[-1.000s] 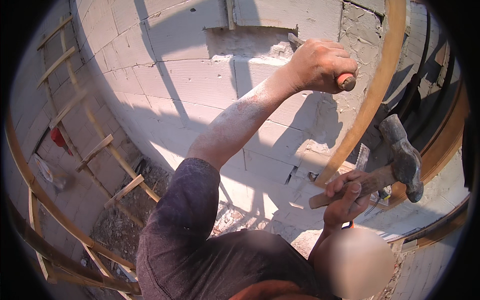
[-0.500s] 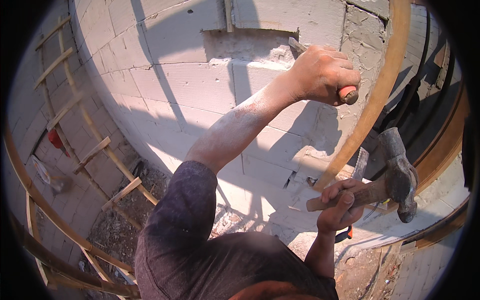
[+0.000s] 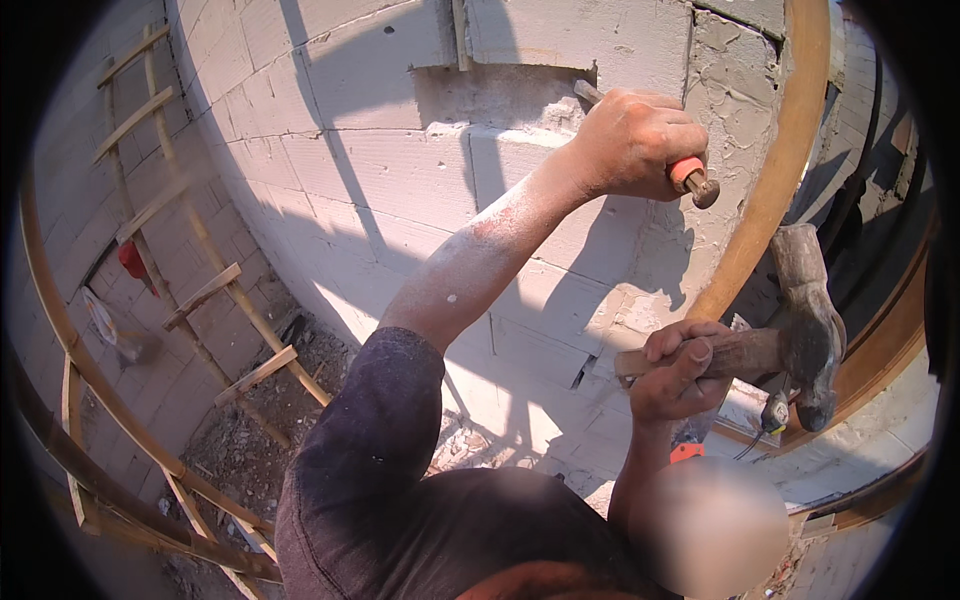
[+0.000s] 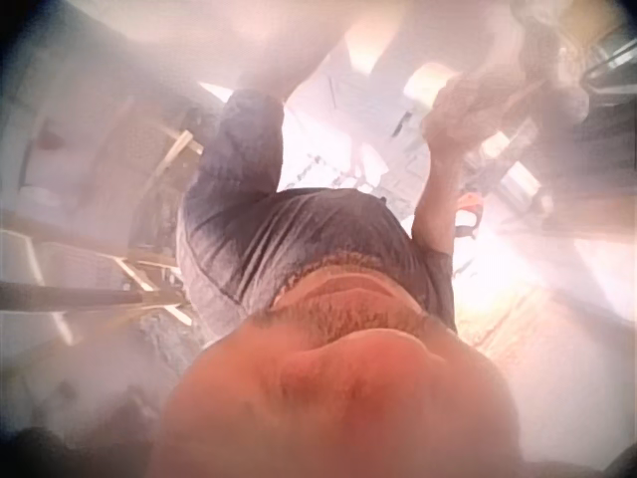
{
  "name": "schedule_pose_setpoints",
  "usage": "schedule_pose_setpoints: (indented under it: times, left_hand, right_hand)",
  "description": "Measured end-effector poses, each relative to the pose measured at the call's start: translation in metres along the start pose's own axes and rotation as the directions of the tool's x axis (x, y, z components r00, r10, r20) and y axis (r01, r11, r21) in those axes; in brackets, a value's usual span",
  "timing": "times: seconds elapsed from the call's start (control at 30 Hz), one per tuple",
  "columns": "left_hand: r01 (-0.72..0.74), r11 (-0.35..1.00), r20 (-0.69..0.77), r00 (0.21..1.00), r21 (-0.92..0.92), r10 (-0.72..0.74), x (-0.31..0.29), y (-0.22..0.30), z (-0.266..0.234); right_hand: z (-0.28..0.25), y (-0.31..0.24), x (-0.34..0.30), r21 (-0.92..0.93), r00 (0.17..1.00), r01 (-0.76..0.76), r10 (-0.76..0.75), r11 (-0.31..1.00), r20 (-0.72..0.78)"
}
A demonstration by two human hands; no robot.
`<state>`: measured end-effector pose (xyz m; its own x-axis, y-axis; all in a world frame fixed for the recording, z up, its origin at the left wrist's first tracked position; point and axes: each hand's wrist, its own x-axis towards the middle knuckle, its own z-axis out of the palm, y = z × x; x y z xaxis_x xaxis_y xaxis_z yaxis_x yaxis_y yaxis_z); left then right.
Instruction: The person uses a hammer and a chisel to chip a channel into a wall made of concrete blocks, repeatedly striking the chisel to remove material from the wall.
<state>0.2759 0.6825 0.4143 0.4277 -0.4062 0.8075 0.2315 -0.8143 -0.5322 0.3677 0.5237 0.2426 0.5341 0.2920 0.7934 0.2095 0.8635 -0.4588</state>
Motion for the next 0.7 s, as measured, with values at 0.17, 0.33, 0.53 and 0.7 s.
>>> schedule_pose_setpoints:
  times: [0.17,0.33,0.53,0.7]
  left_hand:
    - [0.014,1.0,0.039,0.999,0.018,-0.015,0.001,-0.002,-0.005]
    - [0.08,0.993,0.069,0.994,0.087,-0.086,-0.002,-0.003,0.003]
    - [0.101,0.991,0.138,0.984,0.083,-0.112,0.001,-0.005,0.0]
    - [0.081,0.993,0.116,0.989,0.088,-0.09,0.005,-0.003,-0.003]
  right_hand:
    - [-0.011,-0.012,0.012,0.2,0.97,-0.206,0.174,0.958,0.167]
    - [0.002,-0.001,0.018,-0.104,0.961,-0.232,0.244,0.967,0.127]
    - [-0.005,0.02,0.029,-0.119,0.961,-0.149,0.172,0.982,0.215]
    - [-0.014,0.002,0.034,0.269,0.956,-0.249,0.191,0.93,0.225]
